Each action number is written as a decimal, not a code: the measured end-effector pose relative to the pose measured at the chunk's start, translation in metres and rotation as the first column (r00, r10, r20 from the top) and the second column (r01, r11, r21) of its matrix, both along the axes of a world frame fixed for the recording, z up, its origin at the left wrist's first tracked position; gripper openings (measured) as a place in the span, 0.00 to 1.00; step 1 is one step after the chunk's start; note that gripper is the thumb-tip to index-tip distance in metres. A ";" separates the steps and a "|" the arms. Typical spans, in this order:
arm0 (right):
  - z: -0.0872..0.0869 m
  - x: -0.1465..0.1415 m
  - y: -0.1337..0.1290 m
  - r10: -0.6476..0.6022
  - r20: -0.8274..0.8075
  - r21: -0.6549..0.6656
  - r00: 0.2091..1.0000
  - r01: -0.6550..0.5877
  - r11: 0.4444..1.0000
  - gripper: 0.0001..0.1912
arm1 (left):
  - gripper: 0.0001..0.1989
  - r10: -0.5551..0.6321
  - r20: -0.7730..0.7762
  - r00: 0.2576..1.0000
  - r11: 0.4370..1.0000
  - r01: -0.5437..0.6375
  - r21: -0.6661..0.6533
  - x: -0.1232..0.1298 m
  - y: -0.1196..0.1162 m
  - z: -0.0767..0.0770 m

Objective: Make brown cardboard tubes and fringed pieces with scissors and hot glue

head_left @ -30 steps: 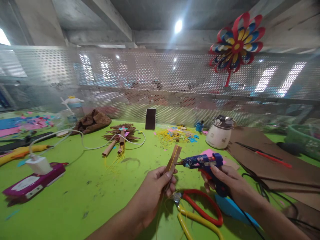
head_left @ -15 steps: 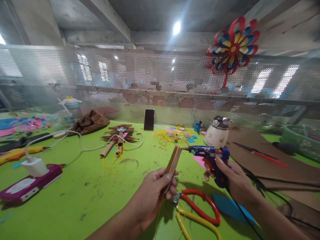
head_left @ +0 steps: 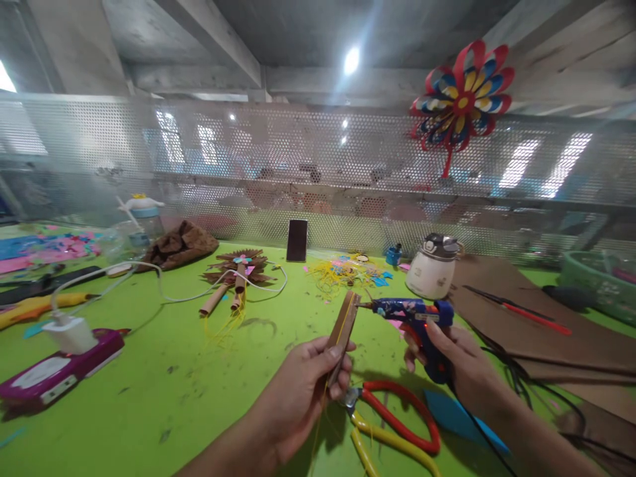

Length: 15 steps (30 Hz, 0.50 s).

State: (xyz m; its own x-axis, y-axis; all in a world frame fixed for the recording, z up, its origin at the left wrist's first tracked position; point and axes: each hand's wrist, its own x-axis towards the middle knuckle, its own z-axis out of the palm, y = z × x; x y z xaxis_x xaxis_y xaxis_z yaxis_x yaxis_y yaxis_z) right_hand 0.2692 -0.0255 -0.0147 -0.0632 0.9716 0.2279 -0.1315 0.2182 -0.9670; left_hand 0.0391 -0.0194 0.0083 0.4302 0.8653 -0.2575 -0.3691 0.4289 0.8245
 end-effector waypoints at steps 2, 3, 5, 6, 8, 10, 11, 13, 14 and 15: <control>0.000 0.000 0.000 0.009 -0.008 -0.005 1.000 -0.009 1.000 0.16 | 0.08 0.000 0.000 1.000 1.000 0.000 -0.001 0.000 0.000 0.000; 0.000 0.000 0.000 0.008 -0.012 -0.009 1.000 -0.008 1.000 0.16 | 0.08 0.001 0.002 1.000 1.000 -0.001 0.001 0.000 0.000 -0.001; 0.000 0.002 0.000 -0.008 -0.031 -0.005 1.000 0.008 1.000 0.15 | 0.08 0.002 0.005 1.000 1.000 -0.002 0.005 0.000 0.000 -0.001; 0.000 0.003 0.001 -0.020 -0.043 -0.001 0.999 0.020 1.000 0.15 | 0.08 0.001 0.008 1.000 1.000 -0.001 0.008 -0.001 0.000 0.000; 0.000 0.005 0.001 -0.041 -0.058 0.006 0.997 0.041 0.999 0.15 | 0.08 -0.002 0.015 1.000 1.000 0.002 0.013 -0.001 0.000 0.000; 0.002 0.006 0.000 -0.047 -0.055 0.008 0.997 0.048 0.999 0.16 | 0.08 -0.005 0.022 1.000 1.000 0.005 0.014 -0.001 0.000 0.001; 0.003 0.006 0.000 -0.049 -0.049 0.009 0.998 0.050 0.999 0.16 | 0.08 -0.008 0.025 1.000 1.000 0.007 0.016 -0.001 0.000 0.002; 0.004 0.004 0.000 -0.055 -0.050 0.014 0.997 0.056 0.998 0.17 | 0.08 -0.013 0.026 1.000 1.000 0.012 0.015 0.000 -0.001 0.002; 0.005 0.004 0.000 -0.057 -0.054 0.014 0.997 0.058 0.998 0.16 | 0.08 -0.013 0.026 1.000 1.000 0.012 0.014 0.000 -0.001 0.003; 0.006 0.003 0.000 -0.057 -0.060 0.013 0.997 0.058 0.998 0.16 | 0.08 -0.012 0.026 1.000 1.000 0.012 0.015 0.000 -0.001 0.003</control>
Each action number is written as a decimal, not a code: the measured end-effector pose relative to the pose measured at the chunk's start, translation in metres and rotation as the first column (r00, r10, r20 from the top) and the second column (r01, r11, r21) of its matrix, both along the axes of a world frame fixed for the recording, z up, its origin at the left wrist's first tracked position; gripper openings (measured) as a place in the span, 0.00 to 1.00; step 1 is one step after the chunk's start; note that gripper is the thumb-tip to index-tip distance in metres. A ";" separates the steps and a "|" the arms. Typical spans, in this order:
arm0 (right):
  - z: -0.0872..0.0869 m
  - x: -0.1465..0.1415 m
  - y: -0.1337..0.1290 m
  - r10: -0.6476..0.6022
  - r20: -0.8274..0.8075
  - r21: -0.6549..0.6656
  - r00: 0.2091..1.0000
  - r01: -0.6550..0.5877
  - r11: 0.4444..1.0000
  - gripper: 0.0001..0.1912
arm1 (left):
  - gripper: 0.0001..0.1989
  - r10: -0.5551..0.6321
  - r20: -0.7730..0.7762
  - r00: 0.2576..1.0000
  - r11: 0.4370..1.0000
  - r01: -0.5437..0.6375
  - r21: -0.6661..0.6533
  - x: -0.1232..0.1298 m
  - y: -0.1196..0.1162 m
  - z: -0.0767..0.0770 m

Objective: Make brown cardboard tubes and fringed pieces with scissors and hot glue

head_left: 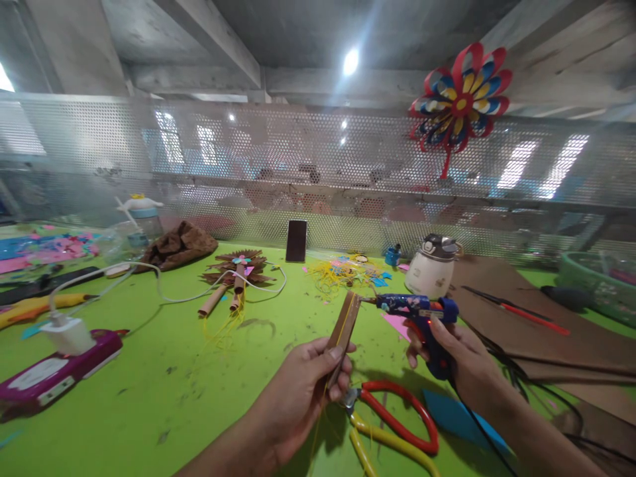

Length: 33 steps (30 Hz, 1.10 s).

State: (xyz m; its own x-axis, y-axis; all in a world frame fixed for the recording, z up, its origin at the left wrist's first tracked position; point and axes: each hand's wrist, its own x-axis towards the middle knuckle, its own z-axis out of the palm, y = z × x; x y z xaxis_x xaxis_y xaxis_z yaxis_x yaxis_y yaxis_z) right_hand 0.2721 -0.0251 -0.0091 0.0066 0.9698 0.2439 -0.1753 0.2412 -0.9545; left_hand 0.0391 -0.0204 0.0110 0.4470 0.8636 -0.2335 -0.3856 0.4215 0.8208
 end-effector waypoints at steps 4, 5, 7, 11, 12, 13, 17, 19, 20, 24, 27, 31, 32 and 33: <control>-0.001 0.000 0.001 0.001 -0.026 -0.003 1.000 -0.001 1.000 0.15 | 0.07 -0.006 0.003 1.000 1.000 0.005 0.022 0.001 -0.001 0.001; -0.001 0.001 0.001 -0.002 -0.031 -0.005 1.000 0.002 1.000 0.15 | 0.07 -0.009 0.002 1.000 1.000 0.009 0.026 0.001 -0.001 0.001; -0.002 0.002 0.000 -0.004 -0.036 -0.011 0.999 0.004 1.000 0.15 | 0.08 -0.011 -0.002 1.000 1.000 0.011 0.028 0.001 -0.001 0.000; -0.004 0.001 0.000 -0.005 -0.044 -0.019 0.999 0.004 1.000 0.15 | 0.09 -0.019 0.006 1.000 1.000 0.019 0.020 0.001 0.000 -0.003; -0.004 0.001 0.000 -0.003 -0.042 -0.022 0.999 0.002 1.000 0.16 | 0.09 -0.019 0.010 1.000 1.000 0.018 0.020 0.000 0.001 -0.004; -0.004 0.000 0.000 -0.001 -0.038 -0.024 0.999 0.000 1.000 0.16 | 0.09 -0.016 0.014 1.000 1.000 0.016 0.020 0.000 0.001 -0.004; -0.003 -0.001 -0.002 0.001 -0.009 -0.044 1.000 -0.002 0.999 0.18 | 0.10 -0.007 0.021 1.000 1.000 0.007 0.011 -0.001 0.001 -0.004; -0.003 0.000 -0.002 0.006 -0.002 -0.052 1.000 -0.006 0.999 0.18 | 0.09 -0.004 0.016 1.000 1.000 0.004 0.007 -0.001 0.001 -0.002; -0.004 0.001 -0.003 0.010 -0.003 -0.052 1.000 -0.010 0.999 0.18 | 0.09 -0.001 0.013 1.000 1.000 0.001 0.008 -0.001 0.000 -0.002; -0.004 0.003 -0.002 0.019 -0.039 -0.035 0.999 -0.020 0.999 0.16 | 0.10 -0.005 0.017 1.000 1.000 0.004 0.023 0.000 -0.001 -0.001; -0.004 0.003 0.000 -0.001 -0.067 -0.025 0.998 0.000 1.000 0.15 | 0.11 -0.028 0.004 1.000 0.999 0.028 0.038 0.001 -0.002 -0.001; -0.004 0.002 0.001 -0.008 -0.074 -0.030 0.997 0.006 1.000 0.15 | 0.11 -0.035 -0.004 0.999 0.998 0.035 0.043 0.001 -0.002 0.000; -0.004 0.002 0.001 -0.009 -0.073 -0.029 0.997 0.007 1.000 0.15 | 0.10 -0.033 -0.002 0.999 0.999 0.033 0.043 0.001 -0.002 0.000; -0.003 0.002 0.000 -0.017 -0.069 -0.025 0.997 0.015 1.000 0.15 | 0.10 -0.030 -0.001 1.000 0.999 0.030 0.041 0.000 -0.001 0.000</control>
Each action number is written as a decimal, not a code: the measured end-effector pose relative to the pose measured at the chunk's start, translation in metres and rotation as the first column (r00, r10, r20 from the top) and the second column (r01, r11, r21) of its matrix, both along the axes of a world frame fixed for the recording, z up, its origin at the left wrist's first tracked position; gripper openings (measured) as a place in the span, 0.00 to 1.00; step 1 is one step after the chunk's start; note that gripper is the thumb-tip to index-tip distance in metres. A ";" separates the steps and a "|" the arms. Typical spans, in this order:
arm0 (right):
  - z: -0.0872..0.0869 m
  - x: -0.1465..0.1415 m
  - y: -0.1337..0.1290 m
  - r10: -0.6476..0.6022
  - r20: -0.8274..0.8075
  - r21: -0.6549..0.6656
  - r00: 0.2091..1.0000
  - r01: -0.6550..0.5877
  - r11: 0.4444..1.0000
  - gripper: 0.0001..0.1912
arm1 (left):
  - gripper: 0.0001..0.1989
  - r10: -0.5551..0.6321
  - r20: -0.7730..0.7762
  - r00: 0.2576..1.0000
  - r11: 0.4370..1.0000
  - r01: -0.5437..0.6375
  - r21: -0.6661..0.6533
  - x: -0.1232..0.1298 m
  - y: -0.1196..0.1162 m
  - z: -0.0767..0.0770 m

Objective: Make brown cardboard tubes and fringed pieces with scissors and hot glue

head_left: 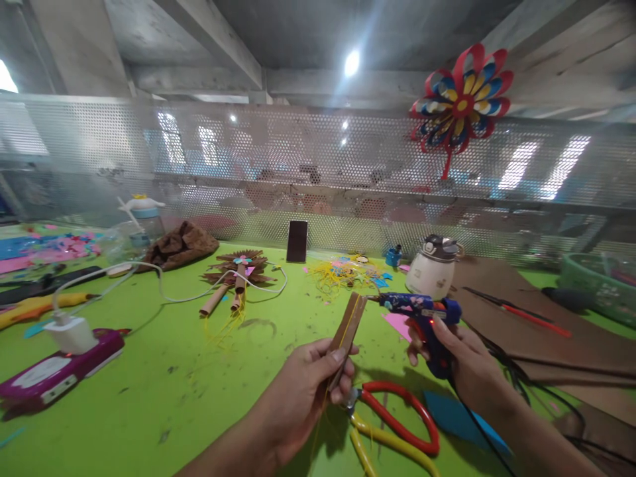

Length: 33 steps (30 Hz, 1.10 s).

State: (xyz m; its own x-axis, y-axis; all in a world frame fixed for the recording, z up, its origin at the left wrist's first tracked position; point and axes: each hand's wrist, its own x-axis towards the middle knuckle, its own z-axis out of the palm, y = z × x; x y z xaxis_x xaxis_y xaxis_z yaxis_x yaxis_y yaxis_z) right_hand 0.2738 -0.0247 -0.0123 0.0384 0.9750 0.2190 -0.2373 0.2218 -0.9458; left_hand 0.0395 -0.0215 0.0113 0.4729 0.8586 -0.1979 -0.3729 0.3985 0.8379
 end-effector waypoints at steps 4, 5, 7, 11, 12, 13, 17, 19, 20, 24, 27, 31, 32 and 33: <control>0.003 0.001 -0.002 -0.075 0.002 0.056 0.997 0.075 0.996 0.14 | 0.10 0.008 -0.007 1.000 1.000 -0.008 -0.006 0.000 0.002 -0.001; 0.003 0.001 -0.002 -0.077 0.000 0.064 0.997 0.077 0.995 0.14 | 0.10 0.009 -0.009 1.000 1.000 -0.009 -0.006 0.000 0.002 -0.001; 0.002 0.000 -0.002 -0.052 -0.002 0.062 0.999 0.052 0.997 0.13 | 0.11 0.008 -0.008 1.000 1.000 -0.008 -0.001 0.000 0.002 0.000; -0.002 0.001 -0.002 -0.004 0.012 0.037 1.000 0.003 0.999 0.13 | 0.11 0.001 -0.017 1.000 1.000 -0.001 0.000 0.000 0.001 -0.001; -0.002 0.001 -0.002 -0.002 0.017 0.031 1.000 0.001 1.000 0.13 | 0.11 0.000 -0.020 1.000 1.000 0.000 -0.002 0.000 0.001 -0.001; -0.002 0.000 -0.002 -0.004 0.019 0.026 1.000 0.004 1.000 0.13 | 0.11 -0.002 -0.024 1.000 1.000 0.002 -0.002 0.000 0.001 -0.001; 0.000 -0.001 -0.002 0.004 0.034 0.025 0.999 -0.005 1.000 0.15 | 0.11 -0.016 -0.023 1.000 1.000 0.016 0.002 -0.001 0.002 -0.001; 0.000 -0.002 -0.003 0.021 0.055 0.021 0.998 -0.022 1.000 0.15 | 0.10 -0.018 -0.016 1.000 1.000 0.018 0.006 -0.001 0.002 -0.001; -0.001 -0.003 -0.003 0.034 0.066 0.014 0.997 -0.035 0.999 0.15 | 0.10 -0.018 -0.013 1.000 1.000 0.019 0.008 -0.002 0.002 -0.001; -0.005 -0.003 -0.003 0.084 0.093 0.020 0.992 -0.086 0.996 0.15 | 0.10 -0.001 -0.014 1.000 1.000 0.001 -0.013 -0.003 0.002 0.000; -0.008 -0.004 -0.004 0.111 0.131 0.025 0.985 -0.115 0.993 0.16 | 0.10 0.006 -0.009 1.000 1.000 -0.006 -0.023 -0.004 0.003 -0.002; -0.011 -0.005 -0.006 0.102 0.220 -0.007 0.970 -0.103 0.995 0.19 | 0.12 -0.002 0.002 1.000 1.000 0.002 0.004 -0.005 0.005 -0.003; -0.011 -0.005 -0.006 0.093 0.243 -0.003 0.966 -0.095 0.995 0.19 | 0.12 0.001 0.002 1.000 1.000 -0.001 0.014 -0.005 0.005 -0.003; -0.012 -0.004 -0.007 0.082 0.269 0.004 0.960 -0.086 0.996 0.19 | 0.12 0.003 0.003 1.000 1.000 -0.003 0.024 -0.005 0.006 -0.003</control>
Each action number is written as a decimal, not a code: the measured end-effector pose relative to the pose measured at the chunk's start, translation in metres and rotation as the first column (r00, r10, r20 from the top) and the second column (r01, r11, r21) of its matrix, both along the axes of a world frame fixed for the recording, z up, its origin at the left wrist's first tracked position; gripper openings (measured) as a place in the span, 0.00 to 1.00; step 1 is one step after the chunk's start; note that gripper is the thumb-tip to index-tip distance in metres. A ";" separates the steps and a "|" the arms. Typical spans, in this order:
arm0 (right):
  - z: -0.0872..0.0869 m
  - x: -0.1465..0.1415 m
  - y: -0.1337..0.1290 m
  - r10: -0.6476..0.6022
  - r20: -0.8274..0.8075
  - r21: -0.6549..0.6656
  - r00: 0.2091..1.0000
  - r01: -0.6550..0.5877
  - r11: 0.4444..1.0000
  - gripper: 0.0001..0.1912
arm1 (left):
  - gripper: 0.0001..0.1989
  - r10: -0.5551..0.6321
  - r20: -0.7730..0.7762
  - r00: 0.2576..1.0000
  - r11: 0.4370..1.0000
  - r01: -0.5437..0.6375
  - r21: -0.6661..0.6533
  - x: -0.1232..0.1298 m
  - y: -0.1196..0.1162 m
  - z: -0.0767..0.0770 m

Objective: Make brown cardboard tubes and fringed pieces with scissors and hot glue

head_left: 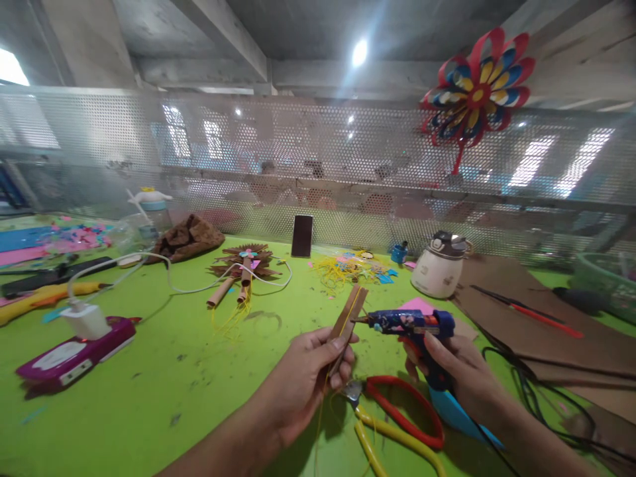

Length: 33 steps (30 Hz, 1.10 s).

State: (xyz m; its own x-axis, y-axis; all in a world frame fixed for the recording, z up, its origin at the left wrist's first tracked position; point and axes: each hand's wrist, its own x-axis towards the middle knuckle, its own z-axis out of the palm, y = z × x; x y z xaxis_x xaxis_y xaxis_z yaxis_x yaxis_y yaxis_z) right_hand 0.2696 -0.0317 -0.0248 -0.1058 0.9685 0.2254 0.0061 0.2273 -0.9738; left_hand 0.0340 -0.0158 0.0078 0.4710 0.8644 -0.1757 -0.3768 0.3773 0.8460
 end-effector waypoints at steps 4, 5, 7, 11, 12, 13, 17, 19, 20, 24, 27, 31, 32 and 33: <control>-0.005 0.003 -0.001 -0.014 0.109 0.010 0.994 0.013 1.000 0.21 | 0.11 -0.014 0.013 1.000 1.000 0.014 0.025 -0.001 0.002 0.001; -0.005 0.004 -0.001 -0.011 0.129 0.005 0.992 0.010 1.000 0.21 | 0.11 -0.023 0.016 1.000 0.999 0.022 0.032 -0.001 0.002 0.001; -0.004 0.004 0.000 -0.019 0.161 0.011 0.987 0.018 1.000 0.22 | 0.10 -0.034 0.020 0.999 0.999 0.033 0.040 -0.001 0.002 0.001; 0.002 0.004 0.000 -0.114 0.184 0.078 0.976 0.102 0.992 0.22 | 0.11 -0.024 0.003 1.000 0.999 0.024 0.027 0.001 0.000 0.002; 0.004 0.004 0.000 -0.138 0.182 0.093 0.973 0.123 0.988 0.21 | 0.11 -0.022 -0.003 1.000 0.999 0.022 0.028 0.001 0.000 0.002; 0.005 0.004 0.000 -0.152 0.182 0.101 0.971 0.135 0.986 0.20 | 0.11 -0.021 -0.007 1.000 0.999 0.021 0.032 0.002 -0.001 0.003; 0.003 0.005 -0.001 -0.126 0.225 0.105 0.966 0.105 0.989 0.20 | 0.12 -0.020 -0.006 1.000 0.999 0.020 0.041 0.002 -0.001 0.003; 0.002 0.005 -0.002 -0.115 0.270 0.111 0.956 0.088 0.990 0.22 | 0.12 -0.020 -0.005 1.000 0.999 0.020 0.033 0.002 0.000 0.002; 0.001 0.005 -0.003 -0.113 0.297 0.113 0.948 0.083 0.990 0.23 | 0.11 -0.020 -0.004 1.000 0.999 0.020 0.026 0.001 0.001 0.001; 0.002 0.002 -0.007 -0.090 0.380 0.112 0.921 0.051 0.992 0.24 | 0.10 -0.018 0.012 1.000 1.000 0.018 0.002 0.000 0.003 -0.001; 0.004 0.001 -0.008 -0.107 0.404 0.130 0.909 0.059 0.990 0.25 | 0.09 -0.021 0.023 1.000 1.000 0.021 0.009 0.000 0.004 -0.001; 0.007 0.004 -0.006 -0.176 0.413 0.173 0.893 0.113 0.978 0.24 | 0.09 -0.015 0.012 1.000 1.000 0.015 0.007 0.001 0.002 -0.001; 0.008 0.005 -0.005 -0.191 0.410 0.179 0.892 0.127 0.976 0.24 | 0.09 -0.015 0.012 1.000 1.000 0.015 0.002 0.002 0.002 -0.001; 0.008 0.006 -0.005 -0.203 0.407 0.182 0.891 0.138 0.974 0.24 | 0.10 -0.016 0.014 1.000 1.000 0.016 -0.001 0.002 0.001 -0.001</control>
